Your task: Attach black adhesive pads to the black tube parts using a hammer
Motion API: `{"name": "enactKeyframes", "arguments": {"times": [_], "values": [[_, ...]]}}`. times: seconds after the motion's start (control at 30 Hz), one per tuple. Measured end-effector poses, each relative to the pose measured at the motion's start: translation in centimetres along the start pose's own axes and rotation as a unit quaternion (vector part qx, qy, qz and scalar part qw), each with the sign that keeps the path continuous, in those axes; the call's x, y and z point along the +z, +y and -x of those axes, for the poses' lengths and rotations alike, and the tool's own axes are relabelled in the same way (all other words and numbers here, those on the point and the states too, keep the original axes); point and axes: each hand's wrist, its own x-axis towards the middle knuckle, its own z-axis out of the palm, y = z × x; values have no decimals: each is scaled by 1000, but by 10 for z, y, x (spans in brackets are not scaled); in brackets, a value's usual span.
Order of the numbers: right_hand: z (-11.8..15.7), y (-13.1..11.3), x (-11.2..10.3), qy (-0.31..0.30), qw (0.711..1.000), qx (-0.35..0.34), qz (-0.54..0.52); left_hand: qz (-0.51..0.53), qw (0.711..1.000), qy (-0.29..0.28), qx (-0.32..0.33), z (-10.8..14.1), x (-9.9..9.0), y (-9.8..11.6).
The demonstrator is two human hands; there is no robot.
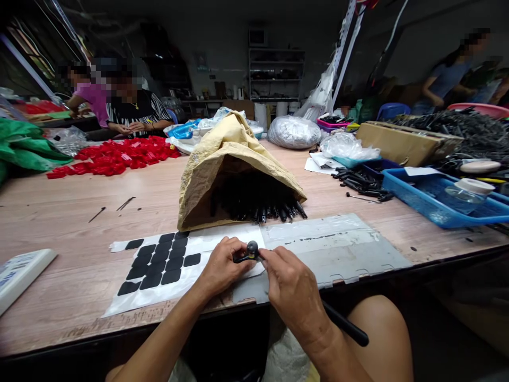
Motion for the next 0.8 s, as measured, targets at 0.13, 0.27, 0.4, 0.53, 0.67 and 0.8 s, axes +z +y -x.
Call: {"name": "enactKeyframes", "arguments": {"times": [0.13,0.27,0.4,0.53,0.67,0.8], "values": [[-9,28,-11,47,997,32,52,10,1000,-21,14,0,-5,0],[-17,69,-17,59,979,71,184,18,999,-32,-8,-1,-9,-1],[-15,97,-11,57,973,56,216,50,998,-36,-27,1,-11,0],[-10,103,-5,63,973,56,215,64,997,-39,-35,3,-13,1],[-9,101,-3,57,973,72,214,62,996,-47,-35,0,-11,-2],[-9,101,-3,67,972,73,215,27,998,-53,-22,0,-11,1]]}}
